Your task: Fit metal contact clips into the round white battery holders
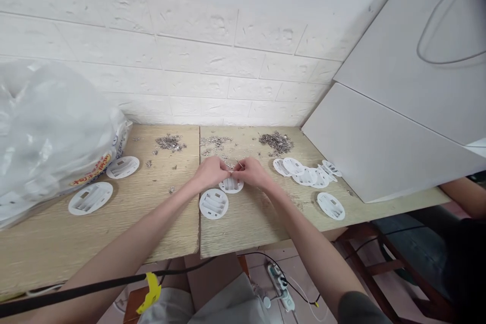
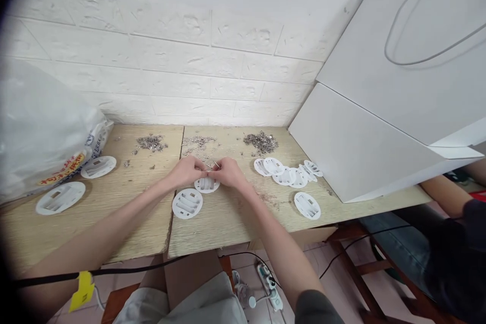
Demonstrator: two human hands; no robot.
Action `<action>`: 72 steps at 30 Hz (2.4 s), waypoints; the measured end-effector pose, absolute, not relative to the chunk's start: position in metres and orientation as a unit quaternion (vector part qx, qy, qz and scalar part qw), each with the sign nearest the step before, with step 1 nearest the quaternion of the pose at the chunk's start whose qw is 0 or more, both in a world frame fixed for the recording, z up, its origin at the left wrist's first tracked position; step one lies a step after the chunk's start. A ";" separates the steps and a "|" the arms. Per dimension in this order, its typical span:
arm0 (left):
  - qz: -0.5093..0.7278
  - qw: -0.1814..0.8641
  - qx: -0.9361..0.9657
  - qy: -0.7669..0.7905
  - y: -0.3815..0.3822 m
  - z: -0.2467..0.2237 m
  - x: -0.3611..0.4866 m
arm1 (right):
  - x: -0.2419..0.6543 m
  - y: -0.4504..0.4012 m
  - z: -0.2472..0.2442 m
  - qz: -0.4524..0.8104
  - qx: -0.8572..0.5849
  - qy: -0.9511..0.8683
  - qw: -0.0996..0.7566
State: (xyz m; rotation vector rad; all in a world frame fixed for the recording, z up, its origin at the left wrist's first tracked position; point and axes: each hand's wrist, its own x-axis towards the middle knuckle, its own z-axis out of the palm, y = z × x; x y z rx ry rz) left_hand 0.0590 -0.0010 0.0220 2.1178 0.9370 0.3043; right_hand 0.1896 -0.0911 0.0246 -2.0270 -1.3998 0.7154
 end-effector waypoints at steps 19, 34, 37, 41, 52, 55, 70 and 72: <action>0.048 0.243 0.894 0.374 -0.012 0.032 0.063 | 0.179 -0.099 0.019 0.219 -0.787 -0.512 0.266; 0.212 0.260 0.893 0.299 0.038 0.026 0.003 | 0.201 -0.112 0.025 0.054 -0.866 -0.420 0.265; 0.221 0.232 0.903 0.285 0.039 0.019 -0.005 | 0.201 -0.102 0.034 0.000 -0.862 -0.431 0.269; 0.203 0.205 0.926 0.242 0.031 0.015 -0.007 | 0.213 -0.089 0.053 0.016 -0.860 -0.446 0.249; 0.104 0.251 0.958 0.095 0.010 0.022 -0.008 | 0.261 -0.071 0.035 -0.028 -0.926 -0.366 0.084; 0.079 0.252 0.960 0.096 0.010 0.022 -0.008 | 0.262 -0.058 0.027 -0.048 -0.927 -0.363 0.083; 0.118 0.412 0.889 0.159 0.013 0.023 -0.007 | 0.261 -0.067 0.018 -0.072 -0.909 -0.386 0.143; 0.134 0.372 0.907 0.143 0.011 0.023 -0.006 | 0.256 -0.069 0.020 -0.086 -0.901 -0.398 0.154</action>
